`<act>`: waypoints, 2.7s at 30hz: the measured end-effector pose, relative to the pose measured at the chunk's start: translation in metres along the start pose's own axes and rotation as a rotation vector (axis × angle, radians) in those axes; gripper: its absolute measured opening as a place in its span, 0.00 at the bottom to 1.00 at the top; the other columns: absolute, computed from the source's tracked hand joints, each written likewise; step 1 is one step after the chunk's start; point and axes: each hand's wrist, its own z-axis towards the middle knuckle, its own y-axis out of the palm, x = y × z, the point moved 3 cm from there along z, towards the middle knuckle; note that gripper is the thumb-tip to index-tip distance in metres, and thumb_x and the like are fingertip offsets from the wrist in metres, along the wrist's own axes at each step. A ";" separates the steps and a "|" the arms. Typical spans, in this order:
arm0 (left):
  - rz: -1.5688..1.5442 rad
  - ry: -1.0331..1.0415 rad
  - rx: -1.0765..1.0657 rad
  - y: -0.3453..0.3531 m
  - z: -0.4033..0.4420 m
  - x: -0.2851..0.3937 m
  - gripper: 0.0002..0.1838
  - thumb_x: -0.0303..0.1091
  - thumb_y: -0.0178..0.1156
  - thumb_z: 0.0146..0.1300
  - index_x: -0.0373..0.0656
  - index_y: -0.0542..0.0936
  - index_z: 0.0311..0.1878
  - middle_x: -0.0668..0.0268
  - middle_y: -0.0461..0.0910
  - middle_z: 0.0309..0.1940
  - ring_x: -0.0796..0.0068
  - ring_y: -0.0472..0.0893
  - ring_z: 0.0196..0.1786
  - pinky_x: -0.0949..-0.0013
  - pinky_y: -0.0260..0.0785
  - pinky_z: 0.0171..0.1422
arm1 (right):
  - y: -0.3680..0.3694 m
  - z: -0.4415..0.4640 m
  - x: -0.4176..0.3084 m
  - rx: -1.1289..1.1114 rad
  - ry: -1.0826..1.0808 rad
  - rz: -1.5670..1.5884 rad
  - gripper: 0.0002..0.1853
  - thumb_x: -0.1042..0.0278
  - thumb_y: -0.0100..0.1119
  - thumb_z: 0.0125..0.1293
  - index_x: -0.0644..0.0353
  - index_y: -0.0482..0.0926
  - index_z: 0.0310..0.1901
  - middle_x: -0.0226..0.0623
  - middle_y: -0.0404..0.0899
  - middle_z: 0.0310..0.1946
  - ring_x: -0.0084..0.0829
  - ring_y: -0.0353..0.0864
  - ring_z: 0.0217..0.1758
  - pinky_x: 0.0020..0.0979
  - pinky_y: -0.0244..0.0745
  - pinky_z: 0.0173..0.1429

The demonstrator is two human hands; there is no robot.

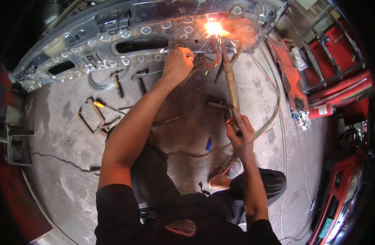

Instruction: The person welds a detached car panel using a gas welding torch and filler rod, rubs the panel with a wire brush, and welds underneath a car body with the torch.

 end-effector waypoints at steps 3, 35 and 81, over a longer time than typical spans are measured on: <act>0.016 -0.007 -0.012 -0.002 0.000 0.002 0.09 0.28 0.67 0.62 0.36 0.89 0.44 0.45 0.87 0.36 0.51 0.88 0.42 0.58 0.77 0.50 | 0.000 0.000 -0.001 -0.007 0.013 0.010 0.32 0.82 0.68 0.63 0.60 0.77 0.70 0.42 0.80 0.47 0.32 0.85 0.44 0.30 0.80 0.48; -0.001 0.004 0.007 0.000 0.000 0.001 0.10 0.28 0.66 0.61 0.36 0.89 0.43 0.45 0.88 0.38 0.50 0.88 0.45 0.58 0.78 0.54 | 0.001 0.000 0.001 -0.010 0.016 0.001 0.32 0.82 0.69 0.62 0.59 0.77 0.70 0.42 0.80 0.47 0.32 0.85 0.45 0.31 0.80 0.50; 0.311 -0.340 -0.629 0.248 -0.252 -0.179 0.11 0.35 0.64 0.60 0.37 0.86 0.41 0.45 0.86 0.43 0.41 0.84 0.49 0.45 0.76 0.56 | -0.173 -0.104 0.061 0.475 0.787 0.371 0.34 0.57 0.63 0.73 0.67 0.69 0.74 0.41 0.81 0.42 0.21 0.77 0.24 0.21 0.69 0.22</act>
